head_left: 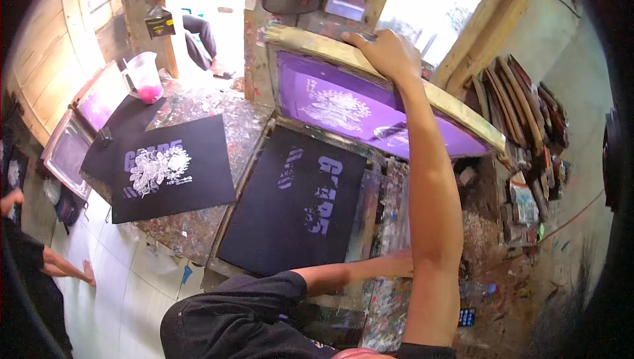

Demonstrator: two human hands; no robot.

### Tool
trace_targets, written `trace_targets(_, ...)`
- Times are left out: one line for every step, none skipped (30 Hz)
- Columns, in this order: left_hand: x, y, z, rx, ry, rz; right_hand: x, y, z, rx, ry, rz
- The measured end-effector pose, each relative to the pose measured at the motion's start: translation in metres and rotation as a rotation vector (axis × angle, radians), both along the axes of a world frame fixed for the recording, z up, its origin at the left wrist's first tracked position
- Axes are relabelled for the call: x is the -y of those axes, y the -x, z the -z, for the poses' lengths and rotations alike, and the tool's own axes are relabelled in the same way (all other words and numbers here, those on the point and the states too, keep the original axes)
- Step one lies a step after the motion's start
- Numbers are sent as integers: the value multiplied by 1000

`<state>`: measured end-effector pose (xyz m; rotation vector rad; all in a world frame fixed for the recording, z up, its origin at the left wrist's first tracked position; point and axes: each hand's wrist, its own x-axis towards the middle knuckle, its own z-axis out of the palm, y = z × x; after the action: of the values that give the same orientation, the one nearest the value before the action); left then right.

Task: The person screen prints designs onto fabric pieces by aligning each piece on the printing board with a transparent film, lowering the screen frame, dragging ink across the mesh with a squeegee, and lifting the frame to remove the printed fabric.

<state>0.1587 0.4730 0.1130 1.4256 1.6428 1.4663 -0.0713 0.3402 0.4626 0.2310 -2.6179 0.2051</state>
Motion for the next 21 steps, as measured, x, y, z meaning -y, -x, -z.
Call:
trace_targets(-14,-4,45,-347,-64,-207,0,-8,2,29,-1,-12)
trace_targets(-3,-8,60,-570,-30,-297,1,-13,2,54,4,-30)
trace_targets(8,-13,73,-790,6,-399,0,-17,3,58,-1,-43)
trace_targets(56,-10,68,-880,142,-372,1,-18,3,69,16,-34)
trace_targets(107,-6,58,-835,225,-398,2,-20,2,24,5,-74)
trace_targets(165,-4,49,-644,283,-514,0,-22,5,-12,-4,-107)
trace_targets(217,-3,41,-537,358,-653,-1,-22,6,16,6,-102)
trace_targets(256,-7,38,-517,487,-777,-1,-19,5,37,15,-100)
trace_targets(284,-17,47,-754,640,-967,-1,-12,8,-23,11,-109)
trace_targets(302,-22,51,-742,701,-946,3,-12,6,-24,42,-111)
trace_targets(311,-24,55,-728,758,-890,-1,-16,3,1,62,-94)
trace_targets(316,-26,56,-714,812,-839,0,-30,-7,22,79,-81)
trace_targets(317,-26,57,-719,814,-834,2,-27,-7,21,83,-76)
trace_targets(317,-24,58,-724,809,-836,2,-23,-8,13,81,-65)
trace_targets(316,-24,56,-723,804,-836,4,-22,-8,11,77,-53)
trace_targets(316,-24,56,-716,804,-829,4,-21,-7,19,76,-49)
trace_targets(316,-24,55,-714,807,-832,4,-19,-9,26,71,-59)
trace_targets(315,-24,56,-709,812,-829,1,-16,-6,40,68,-65)
trace_targets(316,-24,57,-716,810,-821,1,-15,-7,20,65,-55)
trace_targets(317,-24,57,-711,814,-821,2,-14,-7,25,65,-57)
trace_targets(318,-25,56,-710,814,-810,2,-11,-7,18,53,-54)
